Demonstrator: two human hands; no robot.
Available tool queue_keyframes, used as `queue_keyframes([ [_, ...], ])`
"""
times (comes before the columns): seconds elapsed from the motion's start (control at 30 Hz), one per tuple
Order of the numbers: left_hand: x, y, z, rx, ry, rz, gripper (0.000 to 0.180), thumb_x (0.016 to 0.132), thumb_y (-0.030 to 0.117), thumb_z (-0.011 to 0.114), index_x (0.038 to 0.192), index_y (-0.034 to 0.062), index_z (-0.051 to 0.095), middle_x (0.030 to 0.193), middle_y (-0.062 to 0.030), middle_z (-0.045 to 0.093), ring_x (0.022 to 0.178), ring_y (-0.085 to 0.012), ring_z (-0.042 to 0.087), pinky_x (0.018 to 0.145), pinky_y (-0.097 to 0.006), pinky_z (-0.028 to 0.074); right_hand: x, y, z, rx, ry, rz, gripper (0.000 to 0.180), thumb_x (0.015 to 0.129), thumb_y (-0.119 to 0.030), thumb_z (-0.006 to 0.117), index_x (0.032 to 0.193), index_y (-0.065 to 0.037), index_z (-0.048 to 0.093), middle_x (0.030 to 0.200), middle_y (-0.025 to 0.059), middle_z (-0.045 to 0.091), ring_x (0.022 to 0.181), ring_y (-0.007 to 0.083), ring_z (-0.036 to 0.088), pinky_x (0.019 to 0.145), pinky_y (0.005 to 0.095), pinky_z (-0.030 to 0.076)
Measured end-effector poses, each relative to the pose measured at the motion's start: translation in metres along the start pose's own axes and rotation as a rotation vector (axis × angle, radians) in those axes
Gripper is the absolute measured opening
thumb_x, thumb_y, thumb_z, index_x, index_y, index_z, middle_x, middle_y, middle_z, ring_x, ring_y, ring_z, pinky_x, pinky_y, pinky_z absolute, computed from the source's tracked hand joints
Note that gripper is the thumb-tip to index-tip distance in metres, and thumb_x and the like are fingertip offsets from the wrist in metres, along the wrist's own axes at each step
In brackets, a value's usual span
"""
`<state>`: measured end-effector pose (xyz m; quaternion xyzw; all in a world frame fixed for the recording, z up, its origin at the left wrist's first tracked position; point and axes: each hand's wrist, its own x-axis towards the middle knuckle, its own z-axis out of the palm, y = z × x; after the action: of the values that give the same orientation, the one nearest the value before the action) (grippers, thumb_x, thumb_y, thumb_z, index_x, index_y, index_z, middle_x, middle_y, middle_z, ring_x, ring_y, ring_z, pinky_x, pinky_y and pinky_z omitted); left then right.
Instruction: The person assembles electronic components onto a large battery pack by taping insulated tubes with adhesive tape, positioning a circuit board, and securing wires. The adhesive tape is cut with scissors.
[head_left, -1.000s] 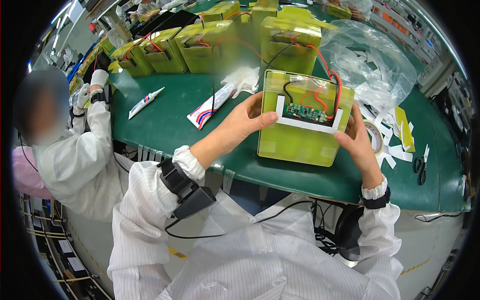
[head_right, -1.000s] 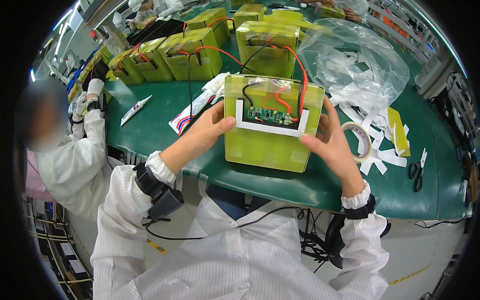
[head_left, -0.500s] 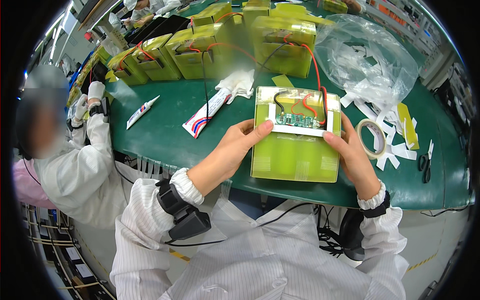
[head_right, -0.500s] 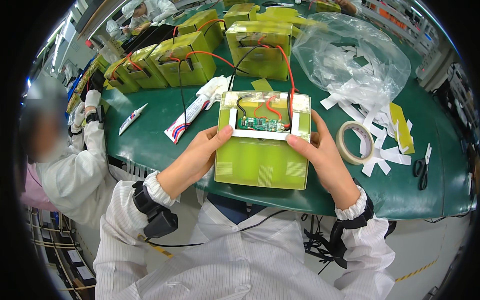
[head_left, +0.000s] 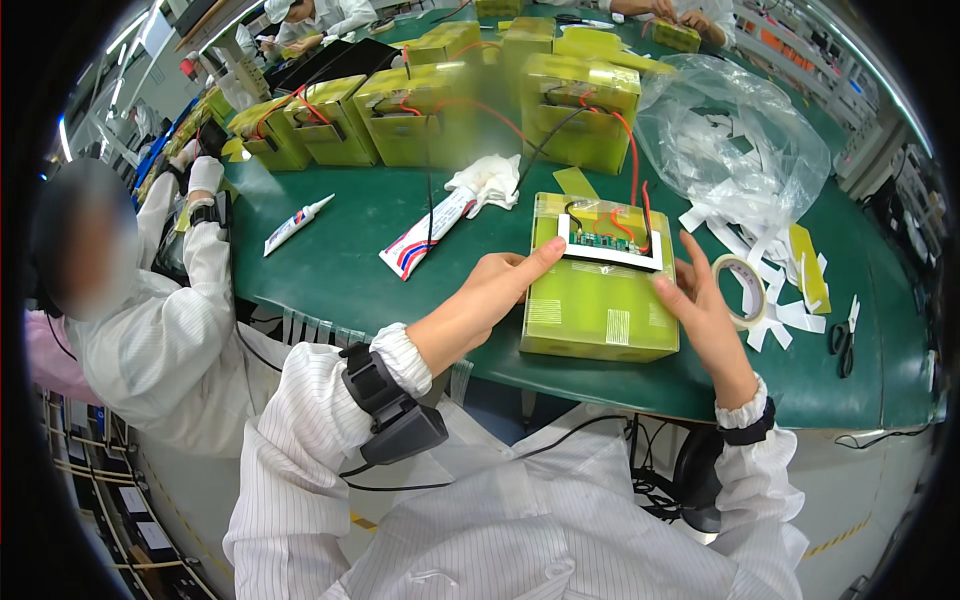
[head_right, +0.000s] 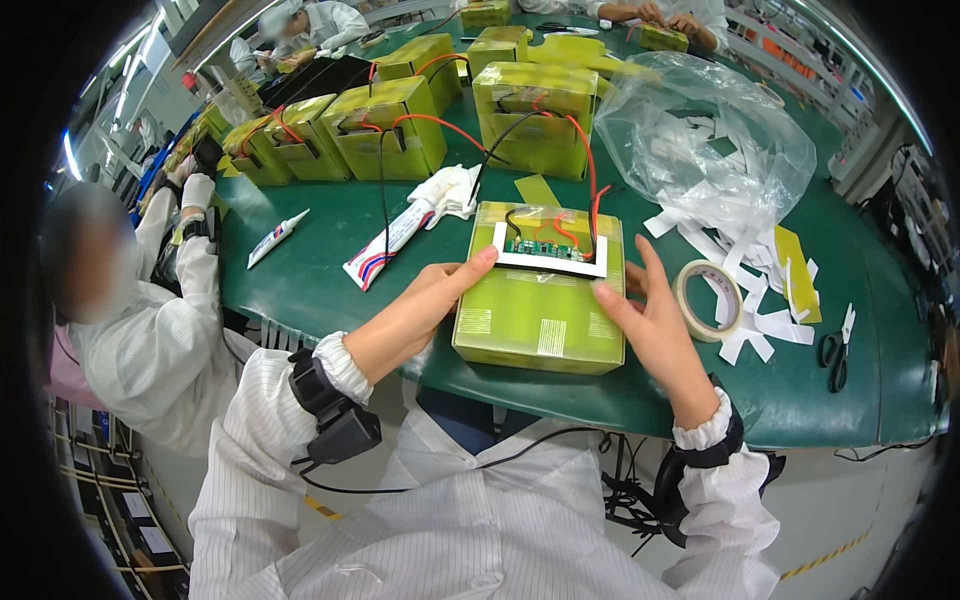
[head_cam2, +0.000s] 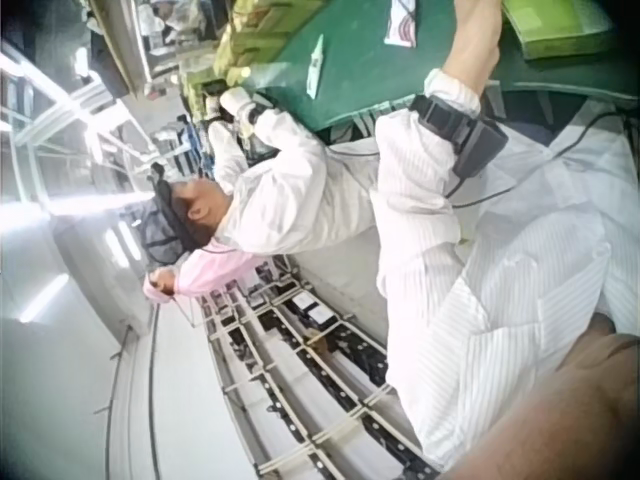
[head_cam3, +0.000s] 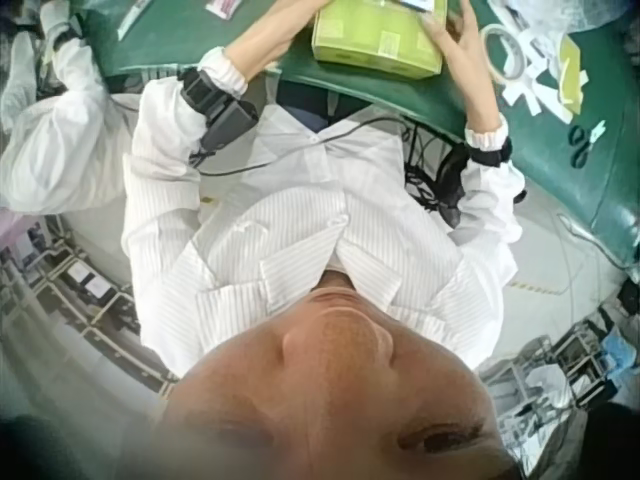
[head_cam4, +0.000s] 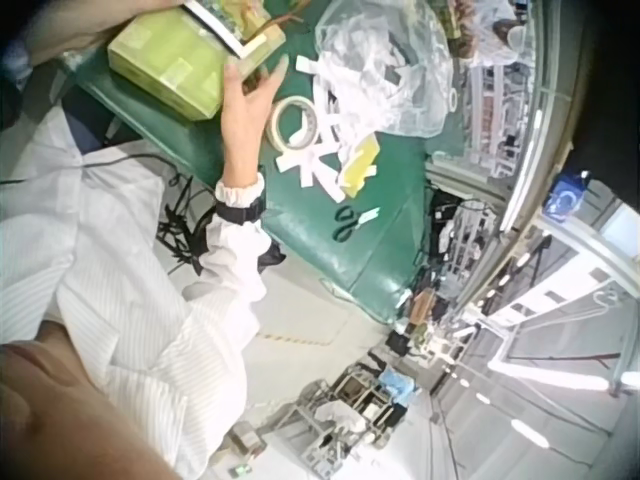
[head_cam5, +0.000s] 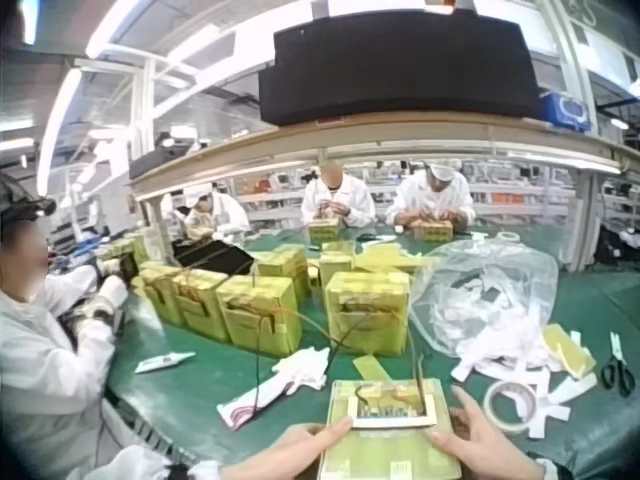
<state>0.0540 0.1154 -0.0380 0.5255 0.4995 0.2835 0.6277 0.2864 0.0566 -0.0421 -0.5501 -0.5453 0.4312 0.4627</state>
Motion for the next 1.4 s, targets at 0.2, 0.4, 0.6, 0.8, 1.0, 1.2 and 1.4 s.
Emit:
queue_keyframes([
  [0.2, -0.008, 0.038, -0.022, 1.351, 0.277, 0.407, 0.072, 0.08, 0.063, 0.04, 0.048, -0.0002, 0.054, 0.049, -0.0174, 0.051, 0.05, -0.0356, 0.053, 0.064, -0.04, 0.043, -0.005, -0.002, -0.003, 0.028, -0.001, 0.002, 0.077, 0.083, -0.028, 0.059, 0.136, 0.0, 0.012, 0.123, 0.0243, 0.042, 0.109, 0.0267, 0.045, 0.092, 0.0324, 0.035],
  [0.4, -0.016, 0.05, -0.026, 1.134, 0.07, 0.983, 0.054, 0.078, 0.033, 0.061, 0.118, -0.0002, 0.045, 0.123, -0.0164, 0.045, 0.114, -0.0317, 0.042, 0.095, -0.038, 0.034, 0.009, -0.018, -0.018, -0.448, 0.136, -0.33, 0.034, 0.086, -0.022, 0.053, 0.111, 0.002, 0.052, 0.109, 0.0113, 0.055, 0.1, 0.0182, 0.051, 0.085, 0.0287, 0.038],
  [0.6, -0.013, 0.039, 0.024, 1.144, -0.097, 1.186, 0.065, 0.079, 0.045, 0.055, 0.122, -0.0014, 0.04, 0.13, -0.0149, 0.039, 0.124, -0.029, 0.032, 0.1, -0.044, 0.028, 0.077, -0.02, -0.03, -0.327, -0.035, -0.041, 0.037, 0.083, -0.032, 0.057, 0.092, 0.004, 0.062, 0.081, 0.0058, 0.061, 0.08, 0.0117, 0.052, 0.077, 0.0248, 0.039],
  [0.8, 0.012, 0.028, 0.035, 1.218, -0.084, 1.148, 0.072, 0.077, 0.054, 0.051, 0.122, -0.0017, 0.041, 0.127, -0.0147, 0.041, 0.124, -0.029, 0.032, 0.101, -0.044, 0.026, 0.109, -0.02, -0.02, -0.111, -0.248, 0.165, 0.029, 0.079, -0.03, 0.063, 0.081, -0.001, 0.063, 0.076, 0.002, 0.059, 0.072, 0.0091, 0.051, 0.068, 0.023, 0.038],
  [1.0, 0.013, 0.032, 0.034, 1.126, -0.129, 1.095, 0.072, 0.075, 0.055, 0.054, 0.116, -0.0023, 0.043, 0.12, -0.0157, 0.045, 0.119, -0.0319, 0.037, 0.1, -0.044, 0.028, 0.127, -0.014, -0.025, -0.054, -0.321, 0.235, 0.018, 0.078, -0.022, 0.065, 0.074, -0.006, 0.061, 0.07, -0.001, 0.058, 0.064, 0.0073, 0.051, 0.061, 0.021, 0.038],
  [1.2, 0.009, 0.026, 0.033, 1.175, -0.1, 1.051, 0.076, 0.074, 0.056, 0.053, 0.12, -0.0034, 0.04, 0.125, -0.0161, 0.041, 0.122, -0.032, 0.033, 0.1, -0.046, 0.026, 0.126, -0.012, -0.028, -0.393, -0.171, 0.066, 0.018, 0.078, -0.02, 0.064, 0.078, -0.002, 0.062, 0.068, -0.0001, 0.058, 0.061, 0.0077, 0.05, 0.059, 0.0221, 0.039],
  [1.4, -0.029, 0.04, -0.001, 1.135, 0.009, 0.987, 0.075, 0.076, 0.05, 0.056, 0.125, -0.0026, 0.036, 0.133, -0.0179, 0.032, 0.127, -0.0332, 0.025, 0.101, -0.05, 0.022, 0.061, -0.058, -0.011, -0.535, 0.025, -0.414, 0.012, 0.075, -0.007, 0.061, 0.082, 0.003, 0.061, 0.074, 0.0071, 0.059, 0.067, 0.0138, 0.052, 0.063, 0.0255, 0.042],
])
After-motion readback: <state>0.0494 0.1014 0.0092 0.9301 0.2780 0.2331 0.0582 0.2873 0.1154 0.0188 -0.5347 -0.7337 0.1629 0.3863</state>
